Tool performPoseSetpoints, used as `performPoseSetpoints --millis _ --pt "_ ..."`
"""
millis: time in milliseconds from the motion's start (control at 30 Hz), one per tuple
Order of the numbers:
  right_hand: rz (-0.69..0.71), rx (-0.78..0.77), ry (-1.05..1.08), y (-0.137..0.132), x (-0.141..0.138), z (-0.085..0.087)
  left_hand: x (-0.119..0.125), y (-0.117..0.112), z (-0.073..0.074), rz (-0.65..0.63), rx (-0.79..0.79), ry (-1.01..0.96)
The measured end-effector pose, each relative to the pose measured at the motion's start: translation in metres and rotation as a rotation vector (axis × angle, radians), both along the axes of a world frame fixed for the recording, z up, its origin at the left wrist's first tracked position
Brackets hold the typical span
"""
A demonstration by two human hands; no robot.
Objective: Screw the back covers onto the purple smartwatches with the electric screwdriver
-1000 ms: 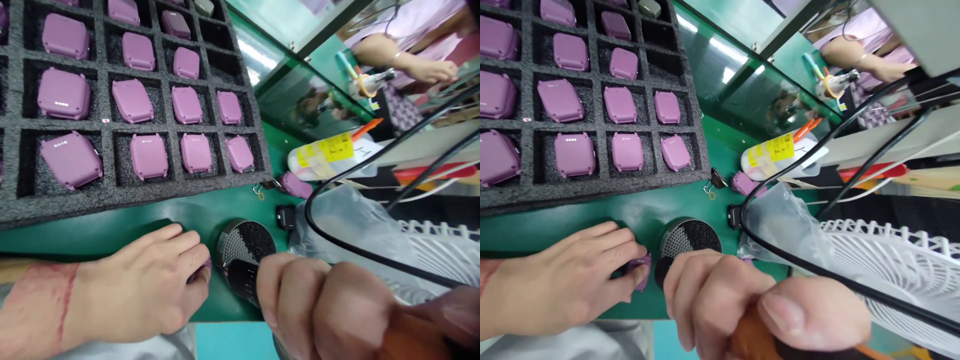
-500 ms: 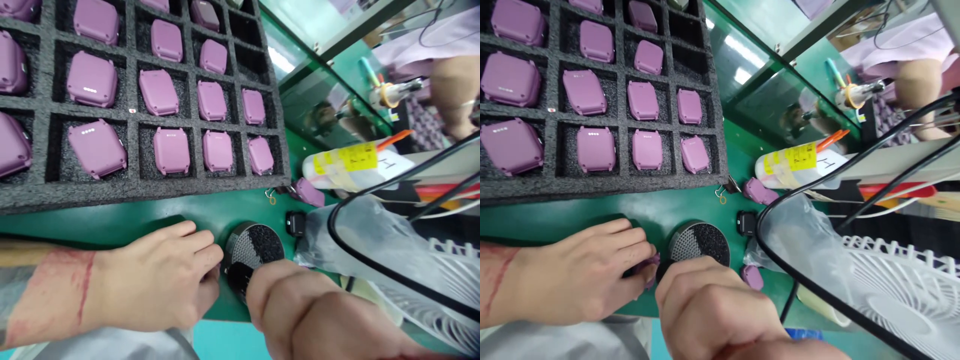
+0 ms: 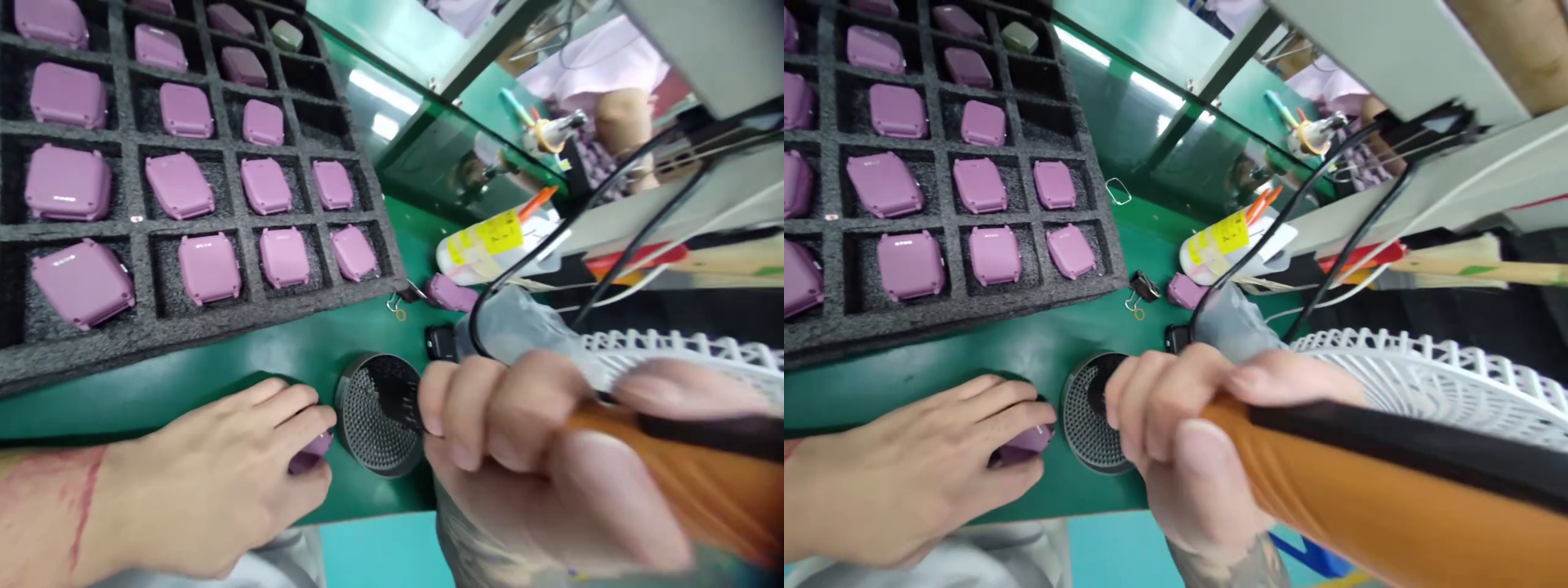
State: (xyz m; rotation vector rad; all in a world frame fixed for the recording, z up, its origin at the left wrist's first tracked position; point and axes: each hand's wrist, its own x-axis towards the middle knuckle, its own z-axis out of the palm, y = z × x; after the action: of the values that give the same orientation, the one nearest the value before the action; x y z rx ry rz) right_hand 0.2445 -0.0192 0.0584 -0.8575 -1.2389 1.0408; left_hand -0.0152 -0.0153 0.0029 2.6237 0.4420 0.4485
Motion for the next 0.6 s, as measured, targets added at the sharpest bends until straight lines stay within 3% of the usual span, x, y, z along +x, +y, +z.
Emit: performPoseSetpoints --millis 100,333,467,600 --pt "-0.001 -0.012 0.055 0.006 -0.006 -0.011 -0.002 -0.001 0.002 -0.003 0.003 -0.043" --pt "0.015 -0.001 0.029 0.005 -0.009 -0.018 0.003 -0.009 -0.009 0.167 0.038 -0.143" --pt "0.055 0.036 0.011 0.007 -0.01 -0.021 0.003 -0.009 -0.013 0.144 0.052 -0.1" --pt "0.102 0.059 -0.026 0.008 -0.009 -0.017 0.001 -0.004 -0.007 0.122 0.053 -0.087"
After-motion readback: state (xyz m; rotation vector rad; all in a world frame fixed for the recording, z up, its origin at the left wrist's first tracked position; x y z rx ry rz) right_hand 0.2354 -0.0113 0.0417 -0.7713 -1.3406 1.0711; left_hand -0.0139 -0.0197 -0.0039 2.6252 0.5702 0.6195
